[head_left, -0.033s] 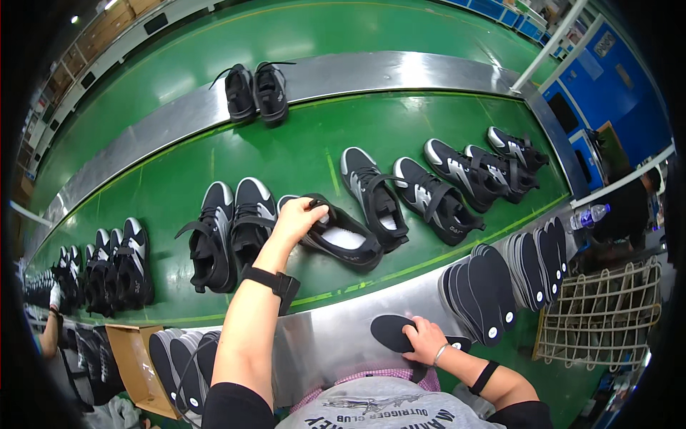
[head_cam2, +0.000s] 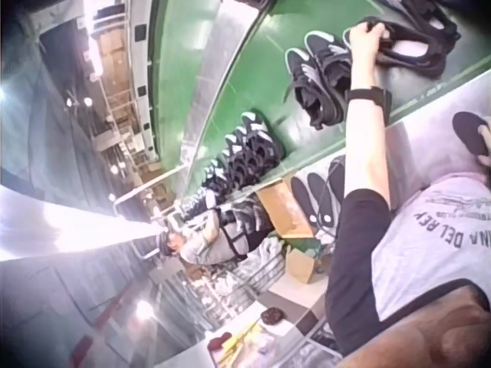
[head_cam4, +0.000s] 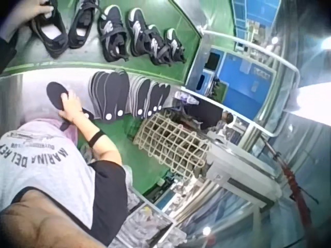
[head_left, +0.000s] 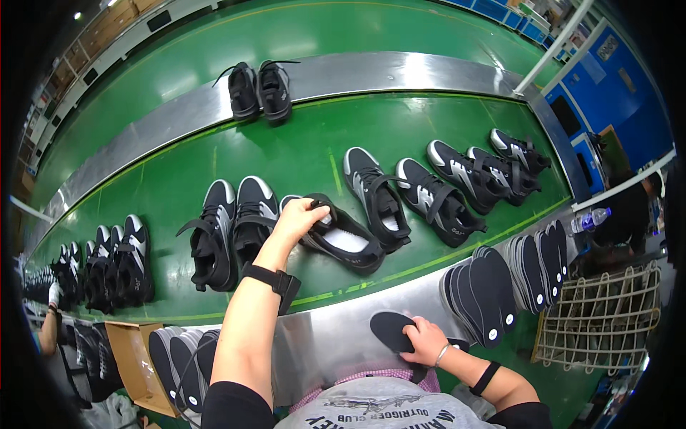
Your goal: The person gathers insoles from a shelf and a box, then inserts an insole into each shoe on a conveyor belt by hand. Finally, the person walks to a storage area and retrieves a plastic bag.
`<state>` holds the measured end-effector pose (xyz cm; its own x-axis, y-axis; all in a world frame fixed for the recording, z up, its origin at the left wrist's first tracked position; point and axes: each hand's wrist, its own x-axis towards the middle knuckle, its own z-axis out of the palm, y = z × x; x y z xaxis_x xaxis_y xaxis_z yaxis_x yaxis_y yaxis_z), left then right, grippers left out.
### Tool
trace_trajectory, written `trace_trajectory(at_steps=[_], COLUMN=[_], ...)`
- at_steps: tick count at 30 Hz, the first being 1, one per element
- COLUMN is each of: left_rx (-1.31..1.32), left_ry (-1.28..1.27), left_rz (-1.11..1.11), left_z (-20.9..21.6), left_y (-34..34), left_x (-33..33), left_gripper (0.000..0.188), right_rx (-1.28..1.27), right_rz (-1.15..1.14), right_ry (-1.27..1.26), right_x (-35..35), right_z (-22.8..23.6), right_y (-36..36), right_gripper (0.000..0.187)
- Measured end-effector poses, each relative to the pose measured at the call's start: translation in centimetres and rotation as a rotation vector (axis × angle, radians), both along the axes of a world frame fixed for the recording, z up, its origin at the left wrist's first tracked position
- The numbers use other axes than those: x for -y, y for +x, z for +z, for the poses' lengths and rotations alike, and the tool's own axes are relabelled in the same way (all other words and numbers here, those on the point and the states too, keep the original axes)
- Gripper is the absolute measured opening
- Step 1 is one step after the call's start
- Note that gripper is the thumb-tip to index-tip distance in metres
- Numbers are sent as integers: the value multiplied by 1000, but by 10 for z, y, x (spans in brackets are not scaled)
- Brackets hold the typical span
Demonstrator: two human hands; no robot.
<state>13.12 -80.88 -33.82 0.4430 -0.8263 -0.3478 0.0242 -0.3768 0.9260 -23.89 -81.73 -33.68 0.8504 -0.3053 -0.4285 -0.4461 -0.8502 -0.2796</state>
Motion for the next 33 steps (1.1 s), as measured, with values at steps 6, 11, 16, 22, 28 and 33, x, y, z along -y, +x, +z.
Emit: trace_trajectory(at_steps=[6, 11, 16, 22, 28, 33], left_rx=[-283, -250, -101, 373, 578, 636], left_ry=[91, 79, 18, -91, -113, -5], left_rz=[-6, -9, 6, 101, 149, 174], left_z=[-10, -6, -15, -25, -29, -35], left_y=[-4, -11, -25, -32, -54, -57], left_x=[-12, -11, -7, -5, 21, 29], left_gripper=[13, 14, 22, 23, 21, 23], right_rx=[672, 383, 207, 483, 304, 176], right_rz=[-44, 144, 228, -118, -375, -465], right_ry=[218, -31, -105, 119, 63, 2], right_x=[48, 74, 72, 54, 24, 28], right_z=[65, 71, 73, 55, -3, -14], right_y=[71, 138, 166, 87, -11, -44], right_gripper=[19, 14, 16, 21, 28, 36])
